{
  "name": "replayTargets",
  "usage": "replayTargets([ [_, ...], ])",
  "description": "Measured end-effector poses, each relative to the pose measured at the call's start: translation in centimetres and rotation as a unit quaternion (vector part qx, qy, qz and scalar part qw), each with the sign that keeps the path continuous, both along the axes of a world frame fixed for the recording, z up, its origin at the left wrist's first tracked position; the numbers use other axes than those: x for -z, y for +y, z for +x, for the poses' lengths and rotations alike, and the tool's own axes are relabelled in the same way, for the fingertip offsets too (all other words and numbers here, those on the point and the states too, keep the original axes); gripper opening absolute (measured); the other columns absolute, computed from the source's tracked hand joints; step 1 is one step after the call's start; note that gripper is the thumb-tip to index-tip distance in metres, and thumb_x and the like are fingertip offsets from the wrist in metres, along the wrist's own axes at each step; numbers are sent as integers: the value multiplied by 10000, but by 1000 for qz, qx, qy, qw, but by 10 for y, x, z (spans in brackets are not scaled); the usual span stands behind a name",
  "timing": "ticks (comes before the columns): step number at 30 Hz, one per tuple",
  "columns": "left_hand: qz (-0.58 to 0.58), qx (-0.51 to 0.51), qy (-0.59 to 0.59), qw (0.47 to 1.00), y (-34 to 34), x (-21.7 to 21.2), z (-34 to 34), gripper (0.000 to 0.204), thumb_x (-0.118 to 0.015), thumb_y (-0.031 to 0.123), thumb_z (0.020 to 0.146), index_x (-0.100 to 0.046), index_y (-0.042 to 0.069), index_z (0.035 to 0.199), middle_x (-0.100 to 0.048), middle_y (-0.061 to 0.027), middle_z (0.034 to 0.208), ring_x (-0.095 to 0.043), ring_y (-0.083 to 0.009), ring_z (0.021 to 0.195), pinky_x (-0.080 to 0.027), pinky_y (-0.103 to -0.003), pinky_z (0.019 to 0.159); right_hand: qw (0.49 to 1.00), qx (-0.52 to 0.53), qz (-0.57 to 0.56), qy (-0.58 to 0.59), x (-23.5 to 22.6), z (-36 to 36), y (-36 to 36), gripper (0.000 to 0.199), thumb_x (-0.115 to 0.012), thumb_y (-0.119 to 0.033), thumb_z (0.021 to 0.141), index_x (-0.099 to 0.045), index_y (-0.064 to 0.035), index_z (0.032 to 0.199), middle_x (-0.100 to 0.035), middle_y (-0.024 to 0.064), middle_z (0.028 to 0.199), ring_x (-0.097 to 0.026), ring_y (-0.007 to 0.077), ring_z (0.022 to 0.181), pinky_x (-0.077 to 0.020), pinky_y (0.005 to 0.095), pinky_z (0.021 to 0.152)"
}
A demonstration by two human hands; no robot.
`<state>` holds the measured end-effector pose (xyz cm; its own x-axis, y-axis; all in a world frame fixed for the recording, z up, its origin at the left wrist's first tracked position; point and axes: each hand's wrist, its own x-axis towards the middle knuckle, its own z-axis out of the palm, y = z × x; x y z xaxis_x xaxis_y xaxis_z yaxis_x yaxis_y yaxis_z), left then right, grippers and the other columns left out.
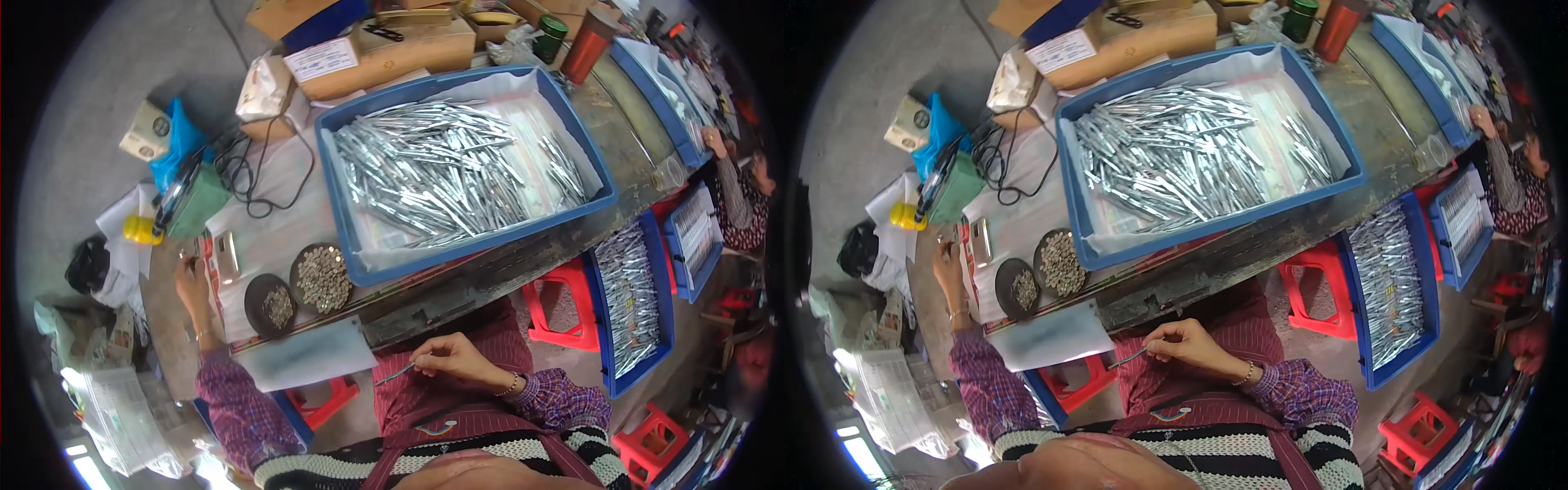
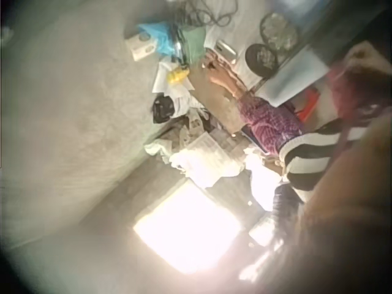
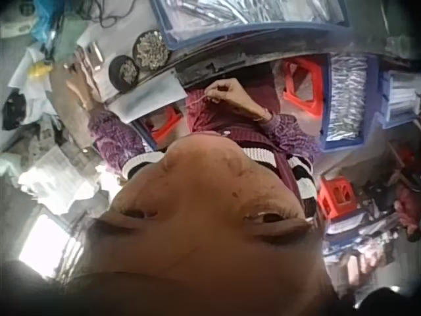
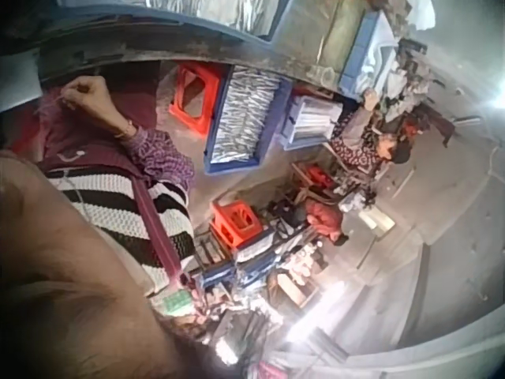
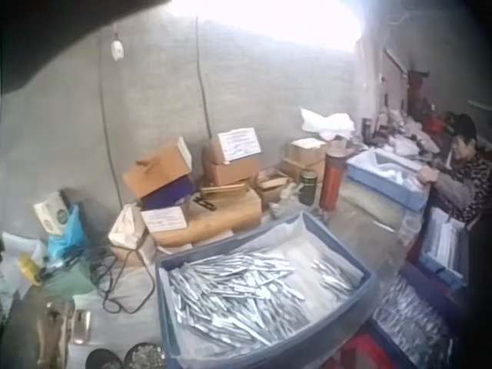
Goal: The person assembles metal components by hand, taking small pieces from bowls and trays, fitting them together, and placing the assembled items into a bin.
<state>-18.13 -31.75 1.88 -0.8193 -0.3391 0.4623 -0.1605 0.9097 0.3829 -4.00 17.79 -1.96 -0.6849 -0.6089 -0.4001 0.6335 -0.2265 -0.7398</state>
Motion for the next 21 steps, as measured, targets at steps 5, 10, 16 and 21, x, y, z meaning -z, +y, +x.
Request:
replayTargets([
  [5, 29, 263, -16, 964, 170, -100, -35, 247, -604, 73, 753, -566, 27, 993, -571, -123, 924, -569, -260, 829, -441, -317, 749, 1000, -13, -19, 13, -2, -5, 5, 171, -603, -100, 848, -634, 39, 942, -629, 47, 791, -550, 75, 678, -462, 209, 622],
  [10, -81, 505, 3, 859, 298, -129, -141, 271, -612, 69, 751, -552, 16, 1010, -564, -130, 970, -559, -284, 886, -438, -323, 772, 999, 16, -30, 36, 4, -3, 14, 172, -609, -114, 842, -645, 34, 923, -624, 26, 750, -534, 56, 644, -446, 198, 581],
  [16, -158, 575, -1, 803, 406, -115, -270, 283, -646, 135, 746, -547, 66, 1002, -546, -130, 1031, -539, -315, 920, -437, -350, 776, 998, 49, -24, 26, 18, -1, 36, 173, -616, -126, 840, -650, 22, 924, -636, 27, 760, -551, 52, 643, -451, 189, 567],
  [21, -286, 562, -8, 776, 439, -100, -328, 263, -617, 102, 760, -525, 84, 1006, -541, -105, 1083, -527, -321, 987, -432, -370, 823, 998, 54, -40, 8, 31, 0, 42, 197, -617, -137, 843, -646, 20, 957, -646, 33, 787, -563, 52, 666, -453, 182, 578],
])
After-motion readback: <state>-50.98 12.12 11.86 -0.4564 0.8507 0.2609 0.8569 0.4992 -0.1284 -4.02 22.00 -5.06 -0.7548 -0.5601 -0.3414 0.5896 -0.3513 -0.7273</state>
